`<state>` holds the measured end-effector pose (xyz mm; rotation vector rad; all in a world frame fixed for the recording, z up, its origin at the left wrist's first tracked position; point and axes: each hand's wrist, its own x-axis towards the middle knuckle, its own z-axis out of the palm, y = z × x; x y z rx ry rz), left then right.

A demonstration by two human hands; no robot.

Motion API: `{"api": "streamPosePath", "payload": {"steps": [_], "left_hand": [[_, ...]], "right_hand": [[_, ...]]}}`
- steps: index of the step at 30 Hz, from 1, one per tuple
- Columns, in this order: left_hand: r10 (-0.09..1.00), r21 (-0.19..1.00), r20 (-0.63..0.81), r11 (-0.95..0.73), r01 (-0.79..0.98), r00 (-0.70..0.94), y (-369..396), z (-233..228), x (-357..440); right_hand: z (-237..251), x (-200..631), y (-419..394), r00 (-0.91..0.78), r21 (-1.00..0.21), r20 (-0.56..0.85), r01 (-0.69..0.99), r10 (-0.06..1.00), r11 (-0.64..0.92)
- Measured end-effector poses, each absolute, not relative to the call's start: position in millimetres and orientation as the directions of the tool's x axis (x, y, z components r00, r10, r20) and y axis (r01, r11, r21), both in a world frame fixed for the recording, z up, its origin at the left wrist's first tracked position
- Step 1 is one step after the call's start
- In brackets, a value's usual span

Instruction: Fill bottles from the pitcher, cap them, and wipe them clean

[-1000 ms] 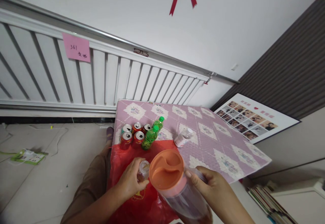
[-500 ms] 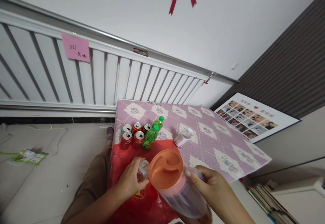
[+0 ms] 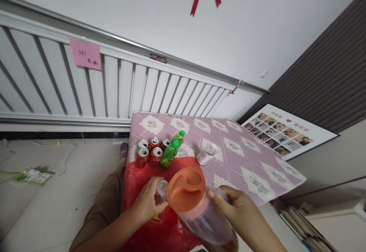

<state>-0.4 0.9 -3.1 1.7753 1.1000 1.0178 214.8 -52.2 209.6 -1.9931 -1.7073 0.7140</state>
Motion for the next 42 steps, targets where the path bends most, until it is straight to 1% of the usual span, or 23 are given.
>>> {"api": "streamPosePath", "payload": {"steps": [18, 29, 42], "left_hand": [[0.926, 0.9, 0.231, -0.32, 0.297, 0.299, 1.9, -3.2, 0.1], [0.923, 0.897, 0.238, -0.328, 0.295, 0.301, 1.1, -2.4, -0.4], [0.929, 0.903, 0.237, -0.318, 0.289, 0.284, 1.5, -6.1, -1.1]], "right_hand": [[210.5, 213.7, -50.4, 0.11, -0.601, -0.131, 0.781, 0.985, -0.167], [213.9, 204.0, -49.1, 0.17, -0.565, -0.192, 0.786, 0.967, -0.251], [212.5, 204.7, -48.6, 0.13, -0.577, -0.175, 0.79, 0.976, -0.209]]}}
